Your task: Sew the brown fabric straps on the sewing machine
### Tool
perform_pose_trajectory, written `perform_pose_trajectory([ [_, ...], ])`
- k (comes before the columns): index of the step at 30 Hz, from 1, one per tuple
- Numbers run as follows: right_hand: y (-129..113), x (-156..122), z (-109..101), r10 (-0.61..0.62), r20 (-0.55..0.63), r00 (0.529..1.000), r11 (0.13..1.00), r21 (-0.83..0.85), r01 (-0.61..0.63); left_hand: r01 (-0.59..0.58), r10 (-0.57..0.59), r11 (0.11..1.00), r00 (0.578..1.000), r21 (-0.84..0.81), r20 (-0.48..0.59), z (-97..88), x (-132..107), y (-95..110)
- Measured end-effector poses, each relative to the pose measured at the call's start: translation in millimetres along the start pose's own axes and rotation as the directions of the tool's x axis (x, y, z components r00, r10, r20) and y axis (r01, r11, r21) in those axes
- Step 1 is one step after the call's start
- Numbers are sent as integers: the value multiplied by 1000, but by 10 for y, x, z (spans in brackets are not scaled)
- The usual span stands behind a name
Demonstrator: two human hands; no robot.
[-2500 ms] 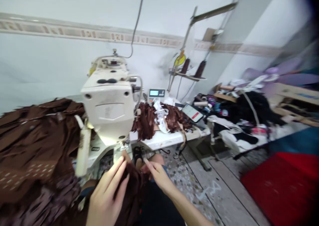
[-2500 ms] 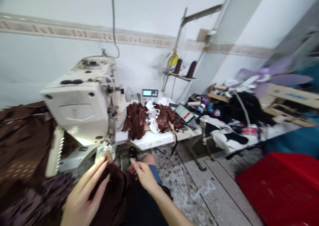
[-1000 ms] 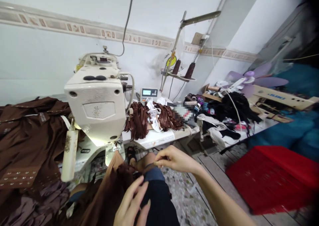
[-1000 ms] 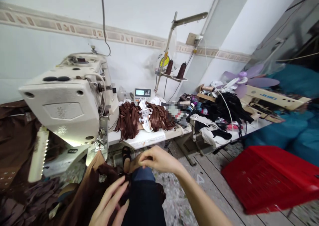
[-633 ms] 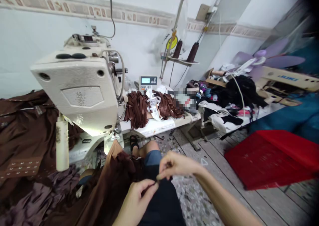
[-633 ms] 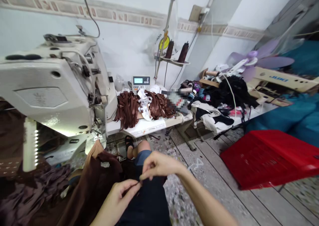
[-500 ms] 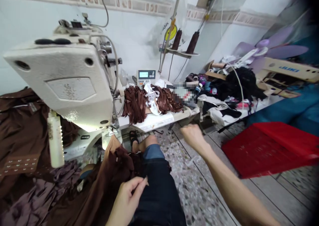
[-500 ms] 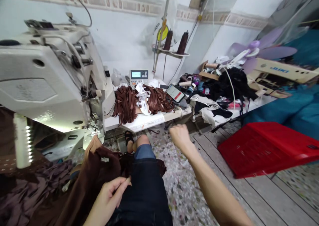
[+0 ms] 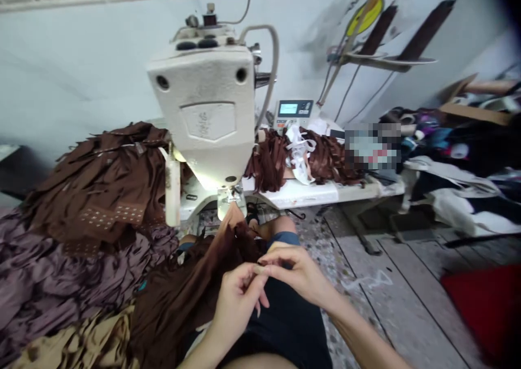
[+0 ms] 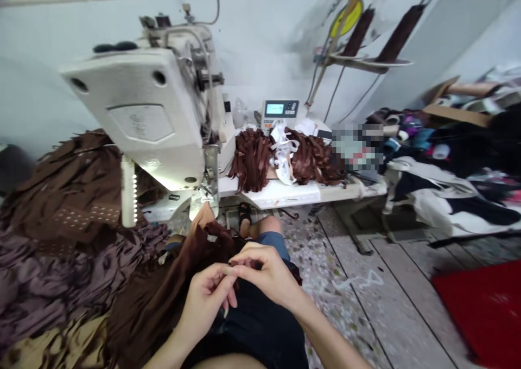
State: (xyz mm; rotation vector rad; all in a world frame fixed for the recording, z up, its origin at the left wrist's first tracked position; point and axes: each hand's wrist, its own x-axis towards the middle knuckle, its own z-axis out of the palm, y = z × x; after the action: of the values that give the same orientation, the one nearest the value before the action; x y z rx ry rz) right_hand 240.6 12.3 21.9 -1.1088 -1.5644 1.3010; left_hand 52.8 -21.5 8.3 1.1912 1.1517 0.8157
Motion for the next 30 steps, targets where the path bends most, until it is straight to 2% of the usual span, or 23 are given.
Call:
perform_pose_trajectory([
  [3, -107, 73, 43, -61, 2, 998, 998, -21, 61, -111, 114, 985, 993, 128, -12, -79, -40, -13],
  [5, -146, 108, 21, -55, -24, 998, 995, -81, 53, -288, 298, 897, 954, 334, 23, -155, -79, 16],
  [6, -156, 122, -1, -44, -46, 998, 992, -119, 38, -398, 418, 805, 907, 439, 55, -200, -96, 48],
  [7, -162, 135, -25, -31, -69, 997, 987, -161, 19, -497, 539, 688, 838, 529, 87, -248, -109, 93],
  [9, -163, 155, -73, -10, -86, 996, 973, -232, -10, -602, 733, 444, 670, 663, 118, -346, -112, 218],
  [10, -160, 162, -88, -3, -66, 998, 966, -260, -15, -599, 796, 344, 595, 723, 115, -389, -98, 294],
  [11, -154, 167, -91, 9, -33, 999, 958, -285, -19, -564, 836, 263, 538, 783, 107, -421, -73, 372],
  [12, -144, 170, -82, 25, 7, 1000, 952, -305, -22, -505, 859, 203, 503, 839, 95, -442, -36, 448],
  [14, -112, 166, -25, 64, 92, 994, 944, -329, -30, -359, 873, 122, 482, 925, 72, -443, 65, 570],
  [16, -70, 148, 69, 107, 162, 981, 944, -327, -49, -238, 868, 75, 493, 968, 54, -405, 181, 633],
  [20, -41, 69, 245, 179, 243, 953, 946, -309, -98, -151, 874, 44, 485, 988, 35, -339, 346, 611],
  [23, -150, 21, 279, 199, 315, 928, 963, -240, -125, -204, 887, 58, 459, 977, 43, -385, 375, 571],
  [25, -289, 39, 244, 151, 318, 936, 980, -176, -98, -284, 895, 55, 438, 957, 78, -455, 382, 558],
  [28, -521, 182, 140, -16, 169, 985, 991, -129, 38, -387, 903, 41, 408, 921, 132, -565, 415, 537],
  [30, -633, 344, 69, -104, 31, 994, 985, -134, 107, -427, 905, 39, 398, 903, 149, -612, 447, 513],
])
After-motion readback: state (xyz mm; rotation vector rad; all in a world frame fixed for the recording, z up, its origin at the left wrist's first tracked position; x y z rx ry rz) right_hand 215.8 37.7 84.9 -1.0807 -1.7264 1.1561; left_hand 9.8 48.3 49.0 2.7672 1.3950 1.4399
